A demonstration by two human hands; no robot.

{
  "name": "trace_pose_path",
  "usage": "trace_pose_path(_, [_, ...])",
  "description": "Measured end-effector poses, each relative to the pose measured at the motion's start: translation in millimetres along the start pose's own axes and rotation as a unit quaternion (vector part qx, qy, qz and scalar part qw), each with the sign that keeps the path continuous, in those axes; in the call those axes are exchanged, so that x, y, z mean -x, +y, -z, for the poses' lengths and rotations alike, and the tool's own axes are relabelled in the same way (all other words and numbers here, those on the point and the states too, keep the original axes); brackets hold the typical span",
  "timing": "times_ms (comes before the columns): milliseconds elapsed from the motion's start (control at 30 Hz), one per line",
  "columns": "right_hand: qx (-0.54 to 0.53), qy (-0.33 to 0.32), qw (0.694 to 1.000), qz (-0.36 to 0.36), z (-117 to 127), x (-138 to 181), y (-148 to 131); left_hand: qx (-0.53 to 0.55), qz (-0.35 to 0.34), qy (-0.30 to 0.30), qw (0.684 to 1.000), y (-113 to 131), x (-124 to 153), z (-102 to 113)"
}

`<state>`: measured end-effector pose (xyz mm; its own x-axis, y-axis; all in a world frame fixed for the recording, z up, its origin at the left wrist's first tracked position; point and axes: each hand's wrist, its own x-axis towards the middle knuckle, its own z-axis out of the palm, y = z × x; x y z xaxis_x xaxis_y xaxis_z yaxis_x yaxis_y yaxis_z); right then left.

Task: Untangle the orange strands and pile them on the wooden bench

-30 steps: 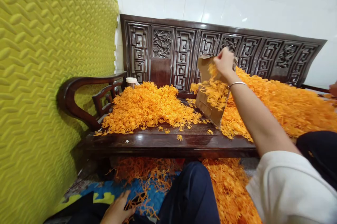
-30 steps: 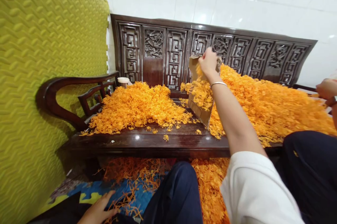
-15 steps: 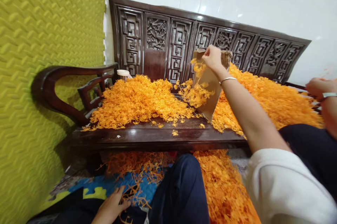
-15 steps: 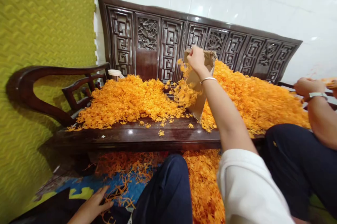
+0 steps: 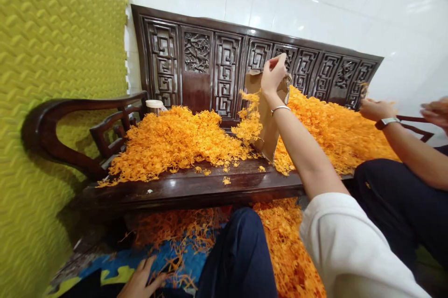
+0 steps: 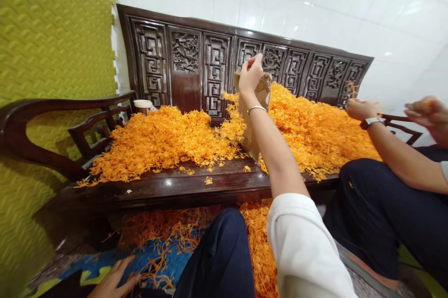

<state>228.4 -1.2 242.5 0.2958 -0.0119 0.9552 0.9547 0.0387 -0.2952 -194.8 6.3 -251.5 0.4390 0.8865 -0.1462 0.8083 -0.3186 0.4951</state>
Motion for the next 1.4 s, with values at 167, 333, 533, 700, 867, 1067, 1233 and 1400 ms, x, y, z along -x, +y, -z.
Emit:
trace_pose_path(167, [-0.039,0.025,0.999,0.025,10,-6,-6,0.133,-0.137,-0.04,0.981,55,17,59])
trace_pose_path(333, [-0.129,-0.039,0.989,0.058,19,-8,-11,0.213,-0.372,0.195,0.882,173,7,149])
trace_pose_path(533, [-0.27,-0.06,0.96,0.04,16,-5,-21,0.352,-0.439,0.301,0.77,342,-69,205])
trace_pose_path(700, [-0.296,-0.077,0.952,-0.001,26,-1,-22,0.327,-0.345,0.315,0.821,403,-122,188])
trace_pose_path(867, [-0.309,0.005,0.951,-0.028,42,-10,-15,0.332,-0.351,0.315,0.817,390,-141,158])
trace_pose_path(1067, [-0.271,0.046,0.957,-0.09,42,-24,-20,0.361,-0.348,0.269,0.822,375,-154,131])
trace_pose_path(1233, [-0.286,0.073,0.946,-0.131,36,-35,-24,0.434,-0.335,0.24,0.801,370,-160,120])
trace_pose_path(1400, [-0.312,0.09,0.933,-0.153,36,-47,-32,0.484,-0.325,0.229,0.78,367,-162,116])
